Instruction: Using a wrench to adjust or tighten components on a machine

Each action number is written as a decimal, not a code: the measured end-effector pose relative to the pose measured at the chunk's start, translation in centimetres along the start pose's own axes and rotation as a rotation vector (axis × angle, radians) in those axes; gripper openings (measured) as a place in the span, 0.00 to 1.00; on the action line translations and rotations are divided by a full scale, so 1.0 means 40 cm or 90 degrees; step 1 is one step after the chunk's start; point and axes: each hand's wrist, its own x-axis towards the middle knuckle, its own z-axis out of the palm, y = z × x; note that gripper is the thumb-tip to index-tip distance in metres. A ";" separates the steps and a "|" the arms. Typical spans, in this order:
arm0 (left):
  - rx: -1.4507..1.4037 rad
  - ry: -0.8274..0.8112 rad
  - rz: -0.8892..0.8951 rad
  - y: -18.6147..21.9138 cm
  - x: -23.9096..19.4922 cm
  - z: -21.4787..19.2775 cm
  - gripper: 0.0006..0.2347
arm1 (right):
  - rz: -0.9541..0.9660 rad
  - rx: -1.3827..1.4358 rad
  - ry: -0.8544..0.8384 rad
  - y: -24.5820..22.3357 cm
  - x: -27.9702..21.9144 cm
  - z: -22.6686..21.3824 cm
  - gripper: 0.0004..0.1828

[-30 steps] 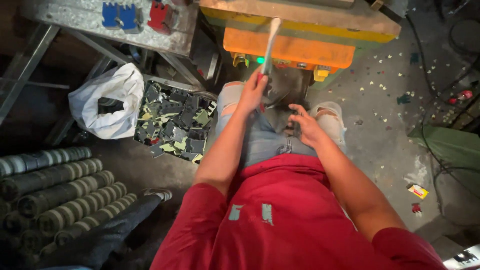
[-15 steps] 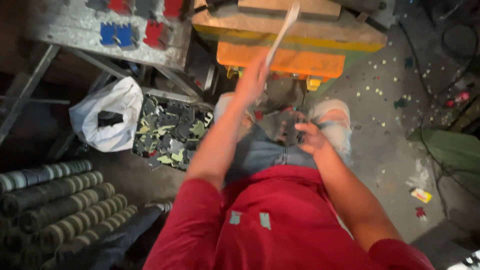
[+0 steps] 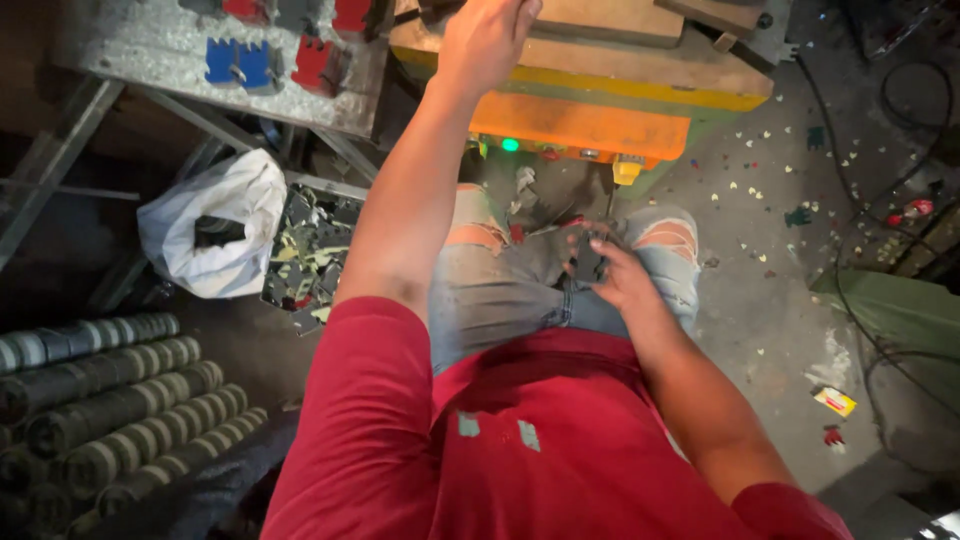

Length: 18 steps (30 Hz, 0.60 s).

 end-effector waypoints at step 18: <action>-0.012 -0.154 -0.223 -0.086 -0.012 0.066 0.14 | 0.016 0.071 -0.043 0.005 -0.001 -0.003 0.22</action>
